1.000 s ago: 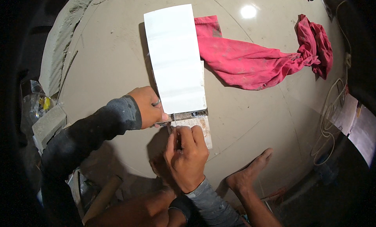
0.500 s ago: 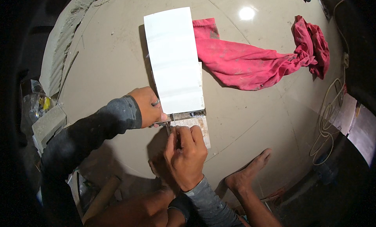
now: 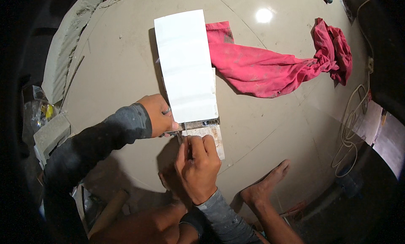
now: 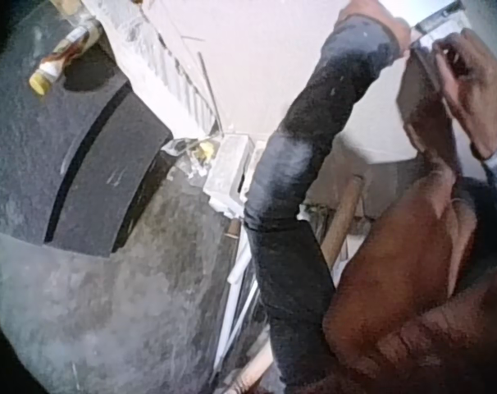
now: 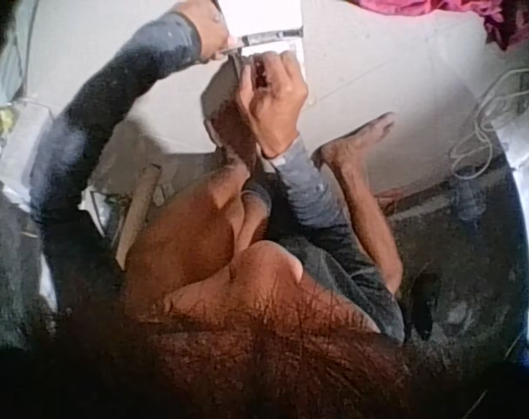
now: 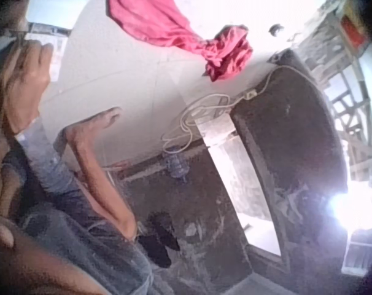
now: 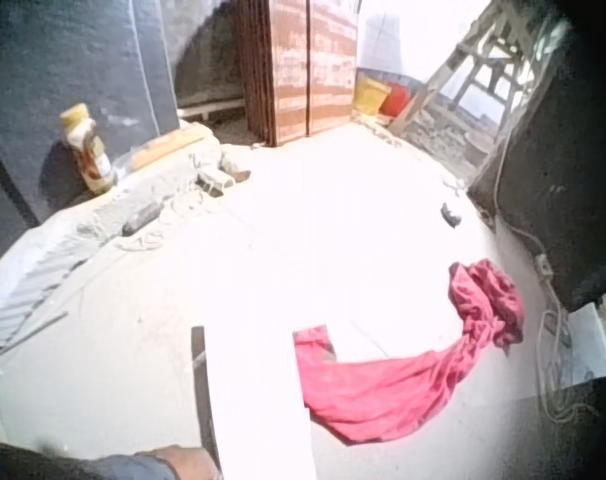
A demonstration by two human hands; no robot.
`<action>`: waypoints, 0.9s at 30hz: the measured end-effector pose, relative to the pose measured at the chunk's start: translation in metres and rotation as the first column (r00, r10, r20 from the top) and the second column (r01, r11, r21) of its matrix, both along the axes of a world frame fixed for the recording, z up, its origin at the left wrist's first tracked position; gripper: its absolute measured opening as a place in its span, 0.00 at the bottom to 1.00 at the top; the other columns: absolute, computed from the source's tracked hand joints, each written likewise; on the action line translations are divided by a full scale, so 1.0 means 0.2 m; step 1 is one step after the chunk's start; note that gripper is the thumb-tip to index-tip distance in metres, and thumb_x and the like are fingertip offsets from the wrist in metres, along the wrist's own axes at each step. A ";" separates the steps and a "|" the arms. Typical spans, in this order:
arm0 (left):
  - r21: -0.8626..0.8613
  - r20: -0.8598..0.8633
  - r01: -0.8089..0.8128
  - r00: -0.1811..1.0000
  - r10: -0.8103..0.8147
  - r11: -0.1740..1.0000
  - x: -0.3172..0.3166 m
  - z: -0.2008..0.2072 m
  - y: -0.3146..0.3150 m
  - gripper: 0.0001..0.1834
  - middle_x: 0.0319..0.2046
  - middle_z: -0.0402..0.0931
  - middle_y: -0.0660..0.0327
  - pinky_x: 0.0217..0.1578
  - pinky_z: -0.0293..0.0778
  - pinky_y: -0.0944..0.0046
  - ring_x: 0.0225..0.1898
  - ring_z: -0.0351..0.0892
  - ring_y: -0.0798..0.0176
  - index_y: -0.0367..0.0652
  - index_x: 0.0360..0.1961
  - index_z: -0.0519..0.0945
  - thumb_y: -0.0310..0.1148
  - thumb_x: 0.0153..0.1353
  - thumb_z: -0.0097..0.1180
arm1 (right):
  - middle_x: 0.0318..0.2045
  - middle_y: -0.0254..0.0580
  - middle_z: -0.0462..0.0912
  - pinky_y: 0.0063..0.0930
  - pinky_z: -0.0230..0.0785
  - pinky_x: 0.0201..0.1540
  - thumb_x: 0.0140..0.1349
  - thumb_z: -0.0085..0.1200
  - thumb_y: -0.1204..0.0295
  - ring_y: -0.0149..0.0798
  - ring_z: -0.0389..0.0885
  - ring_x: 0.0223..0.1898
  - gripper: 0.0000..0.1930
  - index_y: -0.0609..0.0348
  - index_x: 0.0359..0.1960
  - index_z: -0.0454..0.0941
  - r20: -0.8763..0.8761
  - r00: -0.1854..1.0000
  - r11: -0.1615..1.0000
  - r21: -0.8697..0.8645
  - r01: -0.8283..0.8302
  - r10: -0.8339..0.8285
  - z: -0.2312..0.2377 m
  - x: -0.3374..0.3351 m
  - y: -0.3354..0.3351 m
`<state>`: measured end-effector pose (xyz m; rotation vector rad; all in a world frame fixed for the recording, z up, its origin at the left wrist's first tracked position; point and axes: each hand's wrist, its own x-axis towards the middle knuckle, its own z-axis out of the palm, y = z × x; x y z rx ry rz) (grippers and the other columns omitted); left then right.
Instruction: The person uses a metal ruler and a utility knife to score and snap white rectangular tiles on the floor. They repeatedly measure, score, and break the tiles, then wipe the surfaces with a pink cloth.
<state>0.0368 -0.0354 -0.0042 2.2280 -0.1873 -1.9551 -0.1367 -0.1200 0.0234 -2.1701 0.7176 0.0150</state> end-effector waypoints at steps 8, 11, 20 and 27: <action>0.025 0.012 0.009 1.000 -0.009 1.000 -0.01 -0.01 0.00 0.15 0.30 0.89 0.57 0.40 0.83 0.61 0.31 0.88 0.65 0.34 0.43 0.88 0.37 0.68 0.67 | 0.28 0.47 0.76 0.31 0.71 0.27 0.60 0.64 0.85 0.40 0.80 0.24 0.05 0.69 0.35 0.80 0.020 1.000 1.000 0.005 -0.006 0.006 0.00 0.00 0.00; 0.001 0.024 0.008 1.000 -0.008 1.000 -0.01 0.00 0.00 0.15 0.31 0.89 0.57 0.41 0.83 0.61 0.31 0.88 0.65 0.33 0.43 0.88 0.38 0.68 0.67 | 0.28 0.47 0.76 0.31 0.72 0.27 0.60 0.64 0.85 0.40 0.81 0.24 0.05 0.69 0.35 0.81 0.012 1.000 1.000 -0.003 -0.003 0.003 0.00 0.00 0.00; 0.024 0.000 -0.014 1.000 0.014 1.000 -0.01 -0.01 0.00 0.15 0.31 0.89 0.56 0.42 0.83 0.61 0.32 0.89 0.65 0.34 0.43 0.88 0.38 0.69 0.67 | 0.27 0.46 0.76 0.31 0.72 0.27 0.60 0.64 0.84 0.40 0.81 0.24 0.05 0.68 0.34 0.81 0.020 1.000 1.000 -0.009 0.010 -0.010 -0.01 -0.01 0.01; 0.025 -0.013 0.003 1.000 -0.002 1.000 0.00 0.00 0.00 0.16 0.31 0.90 0.57 0.45 0.83 0.60 0.35 0.90 0.63 0.34 0.42 0.89 0.40 0.68 0.68 | 0.27 0.47 0.76 0.32 0.71 0.27 0.60 0.64 0.84 0.41 0.81 0.24 0.04 0.68 0.35 0.81 0.050 0.998 0.999 0.017 0.028 -0.029 -0.02 -0.01 0.02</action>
